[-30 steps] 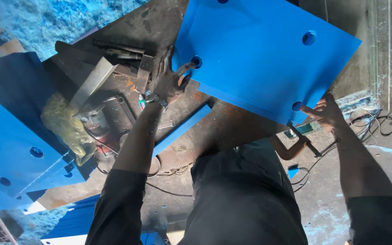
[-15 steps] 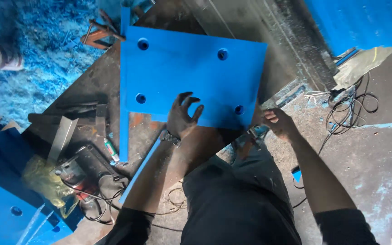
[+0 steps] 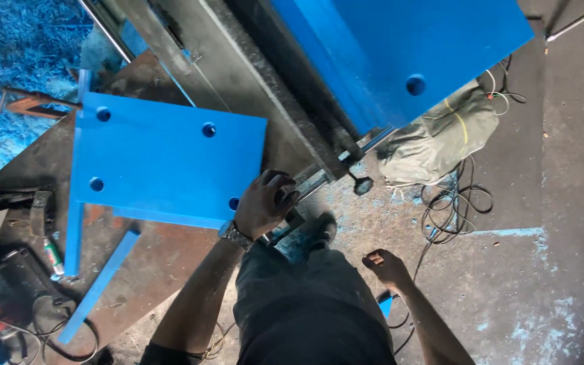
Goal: Organizing and stacking blue plastic plates on a workbench in a manufacturing environment.
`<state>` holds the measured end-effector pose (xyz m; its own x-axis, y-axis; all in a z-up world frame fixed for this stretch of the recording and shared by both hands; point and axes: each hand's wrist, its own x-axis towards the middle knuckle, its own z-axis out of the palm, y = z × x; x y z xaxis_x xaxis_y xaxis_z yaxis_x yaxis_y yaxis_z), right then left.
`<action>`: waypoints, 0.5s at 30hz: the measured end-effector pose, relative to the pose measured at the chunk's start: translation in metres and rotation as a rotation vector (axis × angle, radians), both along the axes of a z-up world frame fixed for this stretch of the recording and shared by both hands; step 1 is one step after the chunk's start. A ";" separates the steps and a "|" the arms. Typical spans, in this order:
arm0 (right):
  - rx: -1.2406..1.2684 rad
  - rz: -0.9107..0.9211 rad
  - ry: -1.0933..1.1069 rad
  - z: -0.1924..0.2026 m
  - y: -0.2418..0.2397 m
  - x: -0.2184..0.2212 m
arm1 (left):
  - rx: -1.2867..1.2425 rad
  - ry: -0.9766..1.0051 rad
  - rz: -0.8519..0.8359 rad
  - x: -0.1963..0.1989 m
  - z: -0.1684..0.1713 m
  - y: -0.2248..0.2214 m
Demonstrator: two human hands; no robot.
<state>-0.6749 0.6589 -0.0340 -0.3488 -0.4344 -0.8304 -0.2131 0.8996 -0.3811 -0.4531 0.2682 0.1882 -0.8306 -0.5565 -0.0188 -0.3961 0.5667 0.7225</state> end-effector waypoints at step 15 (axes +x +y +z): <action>-0.134 -0.412 0.102 0.021 0.008 -0.167 | 0.139 0.055 -0.378 -0.252 -0.041 0.092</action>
